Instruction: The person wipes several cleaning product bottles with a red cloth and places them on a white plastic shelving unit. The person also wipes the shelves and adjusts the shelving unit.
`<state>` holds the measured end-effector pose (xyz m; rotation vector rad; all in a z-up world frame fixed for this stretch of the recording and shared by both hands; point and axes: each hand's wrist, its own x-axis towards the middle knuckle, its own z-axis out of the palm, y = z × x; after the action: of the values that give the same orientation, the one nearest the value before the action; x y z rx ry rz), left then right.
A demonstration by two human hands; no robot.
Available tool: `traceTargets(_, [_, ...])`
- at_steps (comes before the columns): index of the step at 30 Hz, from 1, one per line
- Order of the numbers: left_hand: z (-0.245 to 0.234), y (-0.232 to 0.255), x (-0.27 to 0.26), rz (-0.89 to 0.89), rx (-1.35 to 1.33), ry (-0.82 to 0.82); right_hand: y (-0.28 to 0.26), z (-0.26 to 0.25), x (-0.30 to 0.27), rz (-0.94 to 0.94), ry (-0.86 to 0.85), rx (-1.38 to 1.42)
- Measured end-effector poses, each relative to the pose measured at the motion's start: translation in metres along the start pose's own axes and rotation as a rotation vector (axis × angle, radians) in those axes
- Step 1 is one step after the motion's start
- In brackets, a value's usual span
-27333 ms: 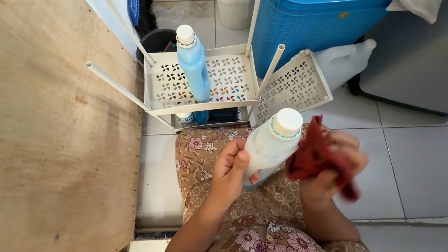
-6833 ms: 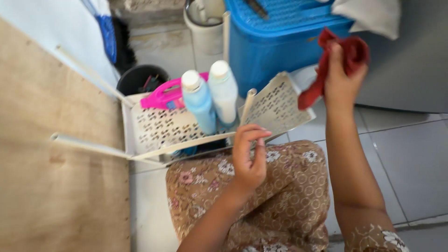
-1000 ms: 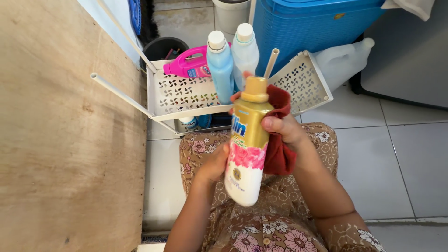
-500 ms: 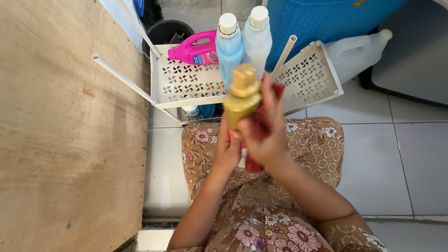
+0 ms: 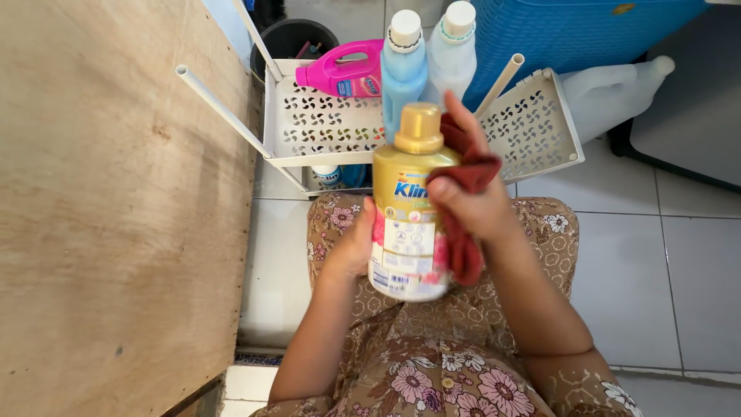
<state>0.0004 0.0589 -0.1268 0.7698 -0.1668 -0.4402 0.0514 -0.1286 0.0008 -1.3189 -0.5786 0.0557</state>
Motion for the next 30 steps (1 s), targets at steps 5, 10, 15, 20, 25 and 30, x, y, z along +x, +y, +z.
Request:
traceTargets(5, [0.019, 0.000, 0.004, 0.280, 0.531, 0.232, -0.012, -0.010, 0.020, 0.074, -0.125, 0.007])
traceTargets(10, [0.036, 0.000, 0.006, 0.406, 0.414, 0.233, -0.001, 0.006, 0.008, 0.051, 0.032, -0.100])
traceTargets(15, [0.038, -0.008, 0.006, 0.482, 0.166, 0.428, 0.014, 0.010, -0.011, 0.079, -0.070, -0.089])
traceTargets(20, [0.036, 0.005, -0.004, 0.784, 0.022, 0.551, 0.040, 0.013, -0.032, 0.255, -0.280, 0.161])
traceTargets(25, [0.034, 0.030, 0.000, 0.984, 0.204, 0.660, 0.067, 0.024, -0.027, 0.184, -0.002, 0.086])
traceTargets(30, [0.020, 0.063, 0.025, 0.936, 0.434, 0.727, 0.068, 0.018, -0.005, 0.333, 0.227, 0.007])
